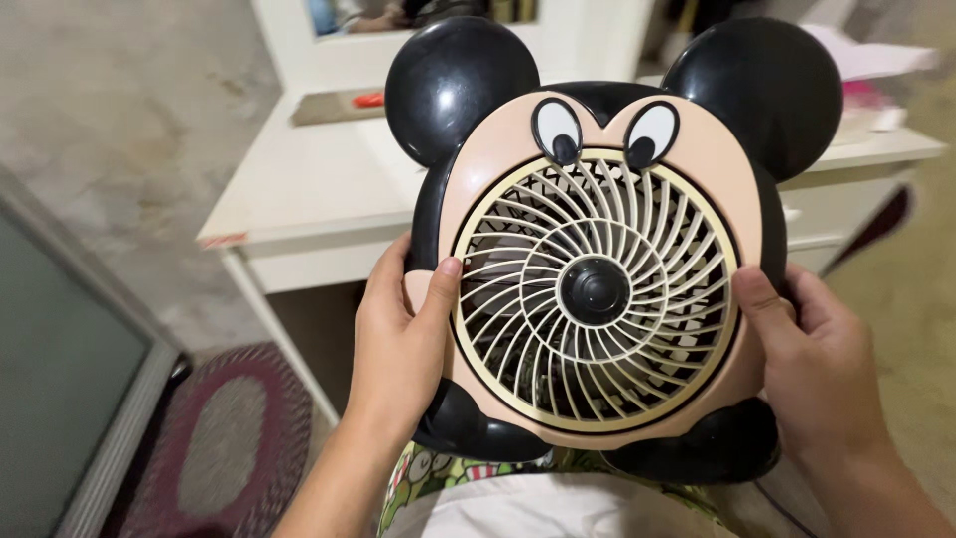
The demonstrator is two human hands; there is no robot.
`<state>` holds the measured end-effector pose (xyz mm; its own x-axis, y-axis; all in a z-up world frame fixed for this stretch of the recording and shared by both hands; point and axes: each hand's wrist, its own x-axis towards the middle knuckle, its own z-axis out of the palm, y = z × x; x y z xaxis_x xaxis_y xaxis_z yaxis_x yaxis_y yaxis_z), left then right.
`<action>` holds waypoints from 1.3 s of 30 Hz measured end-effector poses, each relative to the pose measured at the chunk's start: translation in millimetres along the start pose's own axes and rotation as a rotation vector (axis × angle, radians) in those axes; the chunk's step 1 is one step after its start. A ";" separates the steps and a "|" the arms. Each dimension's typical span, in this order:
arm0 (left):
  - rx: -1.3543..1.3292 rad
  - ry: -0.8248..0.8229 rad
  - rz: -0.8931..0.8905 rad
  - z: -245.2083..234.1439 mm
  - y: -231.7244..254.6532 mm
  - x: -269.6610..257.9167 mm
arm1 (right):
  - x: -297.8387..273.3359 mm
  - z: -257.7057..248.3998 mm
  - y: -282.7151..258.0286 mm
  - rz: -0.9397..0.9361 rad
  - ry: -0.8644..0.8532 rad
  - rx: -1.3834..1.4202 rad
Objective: The person uses a screwdriver to tighten the central screw on a Mickey Mouse-shaped electric fan, then places and secures the black center cap by hand. The fan remains on the lap during the process.
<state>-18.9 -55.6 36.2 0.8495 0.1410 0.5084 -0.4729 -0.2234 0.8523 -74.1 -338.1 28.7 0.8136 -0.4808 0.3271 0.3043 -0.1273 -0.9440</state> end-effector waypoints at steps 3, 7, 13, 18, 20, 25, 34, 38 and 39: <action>-0.049 -0.067 0.037 21.4 8.2 11.1 | -2.1 -19.9 -10.2 -0.034 0.096 -0.056; -0.082 -0.134 0.042 44.4 14.2 19.9 | -3.9 -37.1 -18.3 -0.064 0.176 -0.099; -0.281 -0.211 0.152 78.8 23.9 43.9 | 13.3 -60.0 -32.9 -0.147 0.241 -0.099; -0.236 -0.148 0.273 106.6 35.1 77.9 | 52.6 -68.7 -48.9 -0.319 0.184 -0.046; -0.274 -0.143 0.313 114.7 40.6 91.1 | 68.7 -68.9 -57.2 -0.365 0.175 -0.044; -0.361 -0.148 0.404 130.9 51.1 120.4 | 99.9 -67.0 -75.0 -0.404 0.195 -0.034; -0.403 -0.158 0.436 159.4 51.3 163.4 | 147.5 -60.6 -87.6 -0.527 0.200 -0.145; -0.417 -0.177 0.424 172.4 52.3 169.0 | 159.9 -65.4 -92.8 -0.543 0.195 -0.203; -0.422 -0.182 0.428 175.0 53.4 170.1 | 161.5 -67.7 -94.9 -0.554 0.179 -0.189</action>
<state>141.3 -212.3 146.7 0.5733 -0.0516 0.8178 -0.7999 0.1813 0.5721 -5.1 -462.4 168.2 0.4585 -0.4349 0.7750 0.5519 -0.5442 -0.6319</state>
